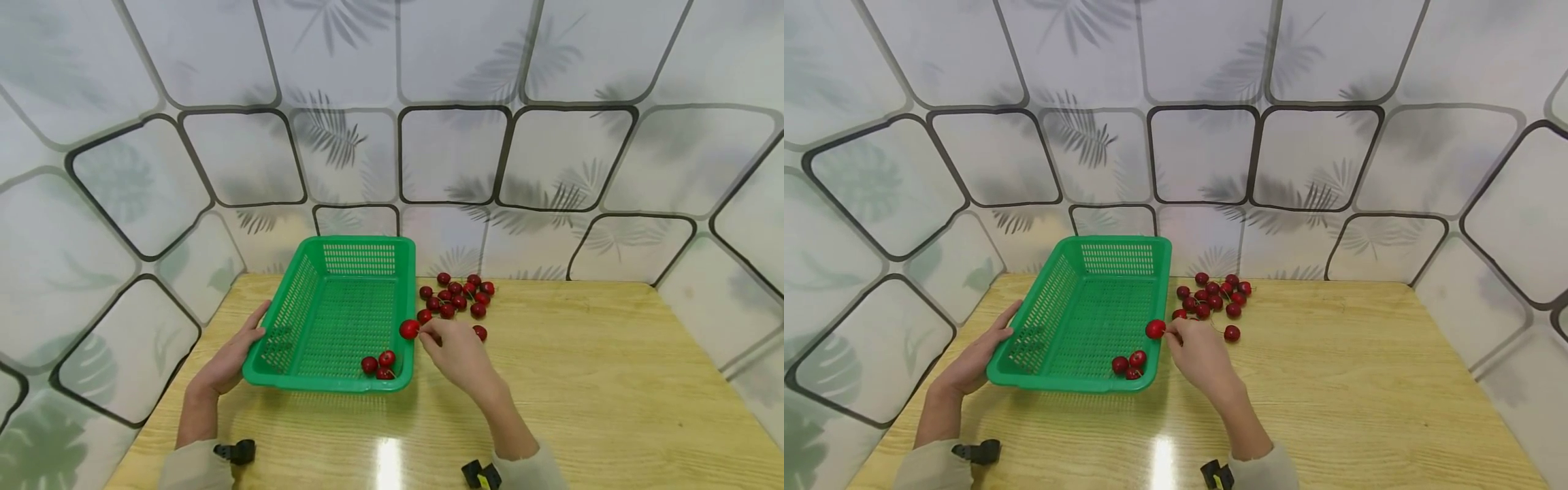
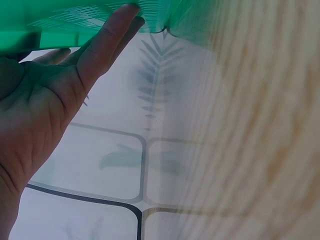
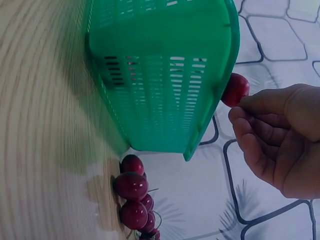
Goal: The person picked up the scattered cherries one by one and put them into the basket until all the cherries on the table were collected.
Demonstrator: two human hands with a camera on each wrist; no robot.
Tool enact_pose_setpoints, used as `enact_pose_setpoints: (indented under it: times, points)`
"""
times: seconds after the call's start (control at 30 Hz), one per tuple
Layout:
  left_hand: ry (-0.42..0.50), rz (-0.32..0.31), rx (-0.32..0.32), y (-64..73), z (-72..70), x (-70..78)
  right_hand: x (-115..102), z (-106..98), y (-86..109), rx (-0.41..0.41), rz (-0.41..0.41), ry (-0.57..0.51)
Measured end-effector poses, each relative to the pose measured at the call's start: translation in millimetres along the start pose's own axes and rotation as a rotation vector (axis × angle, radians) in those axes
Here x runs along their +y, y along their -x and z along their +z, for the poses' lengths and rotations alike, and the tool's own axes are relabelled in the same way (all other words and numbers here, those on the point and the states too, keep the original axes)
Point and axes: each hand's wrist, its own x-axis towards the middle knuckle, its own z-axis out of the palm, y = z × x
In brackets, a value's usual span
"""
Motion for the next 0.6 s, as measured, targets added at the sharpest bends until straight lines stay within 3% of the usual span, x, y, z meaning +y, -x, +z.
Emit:
enact_pose_setpoints:
  times: [0.23,0.6]
  points:
    - [-0.010,0.002,0.002,-0.1,0.4,1.1,-10,11,3.5,0.008,-0.076,0.037]
    - [-0.024,-0.003,0.016,0.8,0.4,1.1,-21,27,7.2,0.127,-0.184,0.018]
